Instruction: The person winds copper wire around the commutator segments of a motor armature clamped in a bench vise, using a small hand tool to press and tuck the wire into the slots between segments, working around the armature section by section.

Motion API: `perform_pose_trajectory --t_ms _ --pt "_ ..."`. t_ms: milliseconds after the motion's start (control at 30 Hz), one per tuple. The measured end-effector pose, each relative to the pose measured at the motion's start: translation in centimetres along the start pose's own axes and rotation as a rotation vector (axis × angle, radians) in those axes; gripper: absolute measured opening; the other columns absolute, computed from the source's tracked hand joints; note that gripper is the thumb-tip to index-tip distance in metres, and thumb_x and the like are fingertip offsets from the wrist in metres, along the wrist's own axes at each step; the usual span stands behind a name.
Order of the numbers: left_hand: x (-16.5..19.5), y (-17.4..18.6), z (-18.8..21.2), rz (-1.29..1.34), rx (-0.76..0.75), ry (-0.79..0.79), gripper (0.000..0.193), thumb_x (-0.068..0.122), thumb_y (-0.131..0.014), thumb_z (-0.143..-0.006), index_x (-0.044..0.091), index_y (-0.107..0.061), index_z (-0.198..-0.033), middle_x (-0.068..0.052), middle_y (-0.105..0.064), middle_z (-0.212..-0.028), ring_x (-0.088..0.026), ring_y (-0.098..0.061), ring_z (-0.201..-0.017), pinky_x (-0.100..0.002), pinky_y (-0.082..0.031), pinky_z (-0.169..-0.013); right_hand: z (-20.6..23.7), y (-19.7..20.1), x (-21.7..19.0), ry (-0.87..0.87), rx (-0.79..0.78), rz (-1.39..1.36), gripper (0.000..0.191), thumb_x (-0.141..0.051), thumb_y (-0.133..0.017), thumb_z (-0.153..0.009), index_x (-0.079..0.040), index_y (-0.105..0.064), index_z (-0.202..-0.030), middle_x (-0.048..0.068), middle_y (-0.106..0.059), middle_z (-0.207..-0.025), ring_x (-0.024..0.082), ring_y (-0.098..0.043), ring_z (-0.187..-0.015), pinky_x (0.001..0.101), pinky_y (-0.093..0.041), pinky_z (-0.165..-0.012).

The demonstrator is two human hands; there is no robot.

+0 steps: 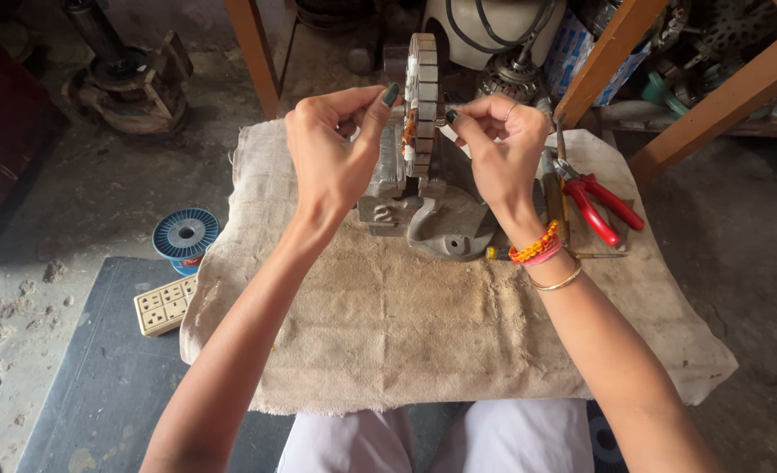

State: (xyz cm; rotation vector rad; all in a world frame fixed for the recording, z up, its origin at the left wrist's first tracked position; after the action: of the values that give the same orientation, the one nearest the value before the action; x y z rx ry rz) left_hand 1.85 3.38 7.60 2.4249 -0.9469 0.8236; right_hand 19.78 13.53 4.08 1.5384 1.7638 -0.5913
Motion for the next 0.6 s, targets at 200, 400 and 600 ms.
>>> perform_pose_trajectory --t_ms 200,400,600 --pt "-0.5 -0.2 -0.3 0.084 0.030 0.188 0.019 0.019 -0.073 -0.094 0.004 -0.081 -0.103 -0.003 -0.073 -0.064 -0.004 -0.044 -0.044 -0.026 -0.026 -0.042 -0.2 0.3 0.1 0.053 -0.027 0.058 0.006 0.002 -0.070 -0.091 0.002 -0.075 -0.089 0.005 -0.074 -0.080 0.007 -0.068 -0.067 0.0200 -0.052 -0.061" --pt "-2.1 1.4 3.9 -0.100 -0.062 0.329 0.025 0.020 -0.068 -0.099 0.004 -0.082 -0.085 -0.005 -0.063 -0.053 -0.007 -0.039 -0.040 -0.030 -0.023 -0.041 0.5 0.1 -0.5 0.068 -0.059 0.173 0.004 -0.001 -0.073 -0.090 0.001 -0.077 -0.092 0.004 -0.073 -0.082 0.006 -0.064 -0.066 0.0206 -0.046 -0.058" --pt "-0.2 1.3 10.7 -0.171 -0.103 0.298 0.015 0.010 -0.066 -0.093 0.006 -0.081 -0.093 -0.003 -0.069 -0.063 -0.008 -0.049 -0.041 -0.032 -0.036 -0.038 3.6 0.1 -4.0 0.553 -0.023 0.419 0.014 0.001 -0.072 -0.094 -0.005 -0.075 -0.106 0.006 -0.074 -0.103 0.014 -0.070 -0.082 0.0267 -0.051 -0.067"
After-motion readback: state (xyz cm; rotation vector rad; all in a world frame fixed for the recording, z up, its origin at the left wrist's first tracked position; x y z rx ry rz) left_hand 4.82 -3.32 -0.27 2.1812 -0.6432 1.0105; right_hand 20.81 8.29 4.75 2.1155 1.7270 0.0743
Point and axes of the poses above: each hand's wrist, its own z-axis away from the middle knuckle, its own y-axis out of the back of the hand, x = y × z, the point moved 1 cm from there along -z, towards the middle knuckle
